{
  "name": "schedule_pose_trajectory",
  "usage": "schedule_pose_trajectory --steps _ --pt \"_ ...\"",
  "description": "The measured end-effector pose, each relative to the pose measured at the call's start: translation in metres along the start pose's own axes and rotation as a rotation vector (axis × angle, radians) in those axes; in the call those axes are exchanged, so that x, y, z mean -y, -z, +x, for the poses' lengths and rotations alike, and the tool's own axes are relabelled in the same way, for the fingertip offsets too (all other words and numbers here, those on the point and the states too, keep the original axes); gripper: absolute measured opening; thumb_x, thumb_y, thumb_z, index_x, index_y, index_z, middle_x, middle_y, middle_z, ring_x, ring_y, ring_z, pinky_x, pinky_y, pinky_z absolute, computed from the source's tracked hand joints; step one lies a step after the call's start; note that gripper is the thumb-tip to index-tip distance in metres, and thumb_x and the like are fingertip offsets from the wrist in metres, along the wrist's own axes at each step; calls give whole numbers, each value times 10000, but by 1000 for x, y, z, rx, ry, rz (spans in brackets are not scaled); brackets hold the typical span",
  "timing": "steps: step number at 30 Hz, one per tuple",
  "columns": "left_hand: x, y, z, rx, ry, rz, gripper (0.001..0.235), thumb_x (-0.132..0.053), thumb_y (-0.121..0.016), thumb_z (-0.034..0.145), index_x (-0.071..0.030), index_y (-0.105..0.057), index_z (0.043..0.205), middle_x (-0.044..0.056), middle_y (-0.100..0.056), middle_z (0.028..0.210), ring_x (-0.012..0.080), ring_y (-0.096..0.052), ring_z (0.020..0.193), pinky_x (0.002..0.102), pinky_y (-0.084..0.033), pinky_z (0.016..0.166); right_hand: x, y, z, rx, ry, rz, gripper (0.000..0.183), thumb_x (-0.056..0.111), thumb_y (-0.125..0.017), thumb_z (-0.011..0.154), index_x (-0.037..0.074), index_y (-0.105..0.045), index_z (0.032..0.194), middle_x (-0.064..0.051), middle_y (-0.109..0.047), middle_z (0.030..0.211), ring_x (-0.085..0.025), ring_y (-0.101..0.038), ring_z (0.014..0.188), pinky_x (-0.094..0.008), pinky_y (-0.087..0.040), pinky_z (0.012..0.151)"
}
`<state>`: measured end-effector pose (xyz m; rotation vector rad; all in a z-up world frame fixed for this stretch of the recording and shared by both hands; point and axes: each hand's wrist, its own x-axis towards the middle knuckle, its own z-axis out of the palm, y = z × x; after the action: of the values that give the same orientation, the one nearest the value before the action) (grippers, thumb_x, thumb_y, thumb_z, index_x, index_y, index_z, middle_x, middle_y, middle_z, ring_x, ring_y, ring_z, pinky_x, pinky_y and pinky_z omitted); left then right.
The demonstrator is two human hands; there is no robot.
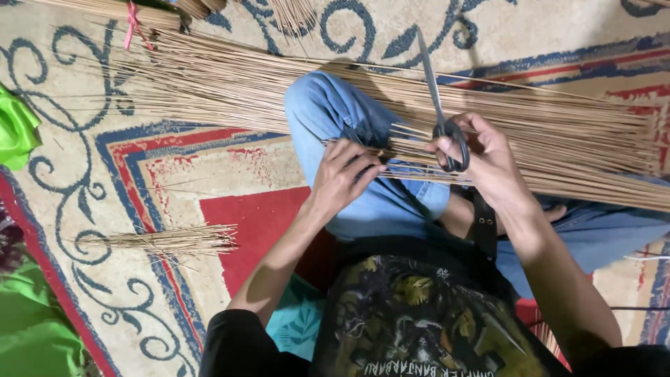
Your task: Trimming and sorting thin wooden sticks using scissors while sitting on the floor.
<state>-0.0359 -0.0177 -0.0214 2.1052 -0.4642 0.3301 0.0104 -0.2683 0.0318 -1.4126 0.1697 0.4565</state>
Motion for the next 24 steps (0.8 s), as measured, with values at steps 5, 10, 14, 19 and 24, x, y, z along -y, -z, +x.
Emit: schedule_pose_trajectory --steps 5,10,14,19,24 --pt "6 -14 -34 88 -90 124 118 -279 -721 960 -164 -738 984 35 -624 969 246 -598 949 380 -442 868 -10 -7 -52 89 58 -10 386 201 -650 996 21 -467 1284 -186 -650 834 -197 -671 668 -276 -534 609" --pt "7 -22 -33 117 -77 167 239 -291 -710 963 -121 -722 1131 82 -618 1061 288 -595 998 415 -438 869 -29 -4 -96 194 73 25 596 245 -638 960 53 -345 1442 -261 -695 933 -247 -703 731 -302 -524 654" --pt "16 -27 -34 153 -78 180 171 -297 -678 977 -139 -722 1026 53 -610 1044 276 -581 1017 404 -423 864 -33 -8 -127 208 -5 -1 572 371 -608 964 48 -375 1375 -262 -707 977 -249 -714 772 -285 -488 662" --pt "21 -32 -37 161 -65 219 143 -287 -658 989 -178 -707 909 30 -631 1018 258 -594 1028 394 -428 880 -68 2 -154 167 -148 -174 529 250 -817 832 62 -516 1225 -220 -719 967 -268 -734 803 -322 -515 692" --pt "20 -33 -40 194 -31 191 124 -283 -610 1014 -209 -680 944 -11 -654 991 220 -612 1022 378 -434 896 -117 20 -168 153 -214 -82 353 119 -779 899 45 -464 1039 -134 -597 890 -212 -684 651 -282 -501 567"
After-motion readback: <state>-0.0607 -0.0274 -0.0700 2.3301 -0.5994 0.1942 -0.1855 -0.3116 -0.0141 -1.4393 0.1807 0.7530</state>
